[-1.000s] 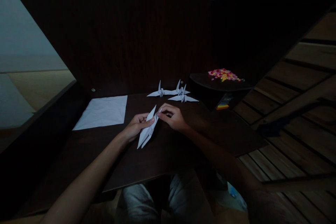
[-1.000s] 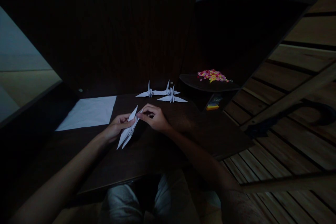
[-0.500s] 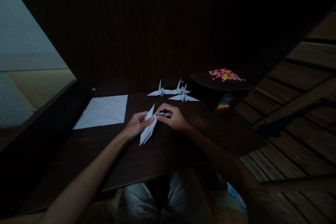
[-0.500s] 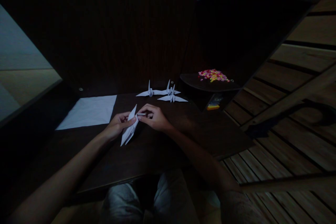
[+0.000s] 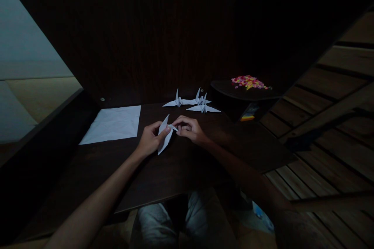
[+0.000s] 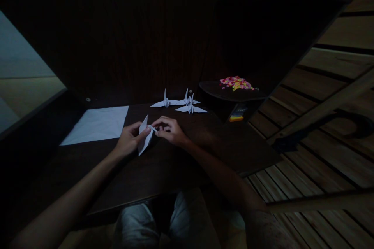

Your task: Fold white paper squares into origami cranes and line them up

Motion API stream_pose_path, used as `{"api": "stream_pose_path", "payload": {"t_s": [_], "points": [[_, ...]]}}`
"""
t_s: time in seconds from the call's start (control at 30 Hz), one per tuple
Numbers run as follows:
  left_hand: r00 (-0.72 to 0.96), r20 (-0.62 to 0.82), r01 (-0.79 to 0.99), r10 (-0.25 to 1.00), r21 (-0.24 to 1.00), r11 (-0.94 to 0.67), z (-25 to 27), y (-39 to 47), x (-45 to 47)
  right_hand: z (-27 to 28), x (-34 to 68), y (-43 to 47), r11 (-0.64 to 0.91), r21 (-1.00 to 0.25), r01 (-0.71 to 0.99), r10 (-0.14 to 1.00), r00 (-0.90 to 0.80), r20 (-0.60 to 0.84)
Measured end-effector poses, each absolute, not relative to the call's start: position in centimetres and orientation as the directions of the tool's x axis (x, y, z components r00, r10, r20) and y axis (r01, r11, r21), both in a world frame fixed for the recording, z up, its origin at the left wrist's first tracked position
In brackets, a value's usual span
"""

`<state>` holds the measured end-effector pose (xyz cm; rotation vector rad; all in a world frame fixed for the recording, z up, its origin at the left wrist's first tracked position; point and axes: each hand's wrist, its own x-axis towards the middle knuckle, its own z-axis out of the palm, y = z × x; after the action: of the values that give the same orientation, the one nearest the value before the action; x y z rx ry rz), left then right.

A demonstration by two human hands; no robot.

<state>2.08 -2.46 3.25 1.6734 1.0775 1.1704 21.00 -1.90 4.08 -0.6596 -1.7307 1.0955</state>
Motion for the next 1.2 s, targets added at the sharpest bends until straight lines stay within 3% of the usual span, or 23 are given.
{"api": "stream_pose_path", "payload": {"t_s": [0.1, 0.27, 0.5, 0.67, 1.0, 1.2], "points": [[0.193, 0.326, 0.273, 0.925, 0.888, -0.37, 3.32, -2.5, 1.89, 4.04, 20.93, -1.97, 0.4, -0.913, -0.084, 0.825, -0.401, 0.398], [0.207, 0.381, 0.342, 0.901, 0.835, -0.431, 3.81, -2.72, 1.65, 3.87, 20.49, -1.79, 0.473, -0.881, -0.014, 0.829, -0.332, 0.451], [0.231, 0.366, 0.317, 0.902, 0.848, -0.425, 4.04, -2.63, 1.6, 4.33, 20.85, -1.7, 0.686, -0.7, 0.201, 0.717, -0.351, 0.602], [0.212, 0.323, 0.234, 0.922, 0.9, -0.369, 3.82, -2.62, 1.77, 4.4, 20.96, -1.73, 0.746, -0.621, 0.242, 0.661, -0.386, 0.644], [0.207, 0.34, 0.301, 0.917, 0.87, -0.391, 4.04, -2.82, 1.86, 4.41, 20.9, -1.96, 0.767, -0.59, 0.253, 0.636, -0.424, 0.645], [0.187, 0.313, 0.293, 0.931, 0.887, -0.357, 4.15, -2.78, 1.93, 4.29, 20.81, -1.97, 0.711, -0.646, 0.278, 0.694, -0.426, 0.581]]}}
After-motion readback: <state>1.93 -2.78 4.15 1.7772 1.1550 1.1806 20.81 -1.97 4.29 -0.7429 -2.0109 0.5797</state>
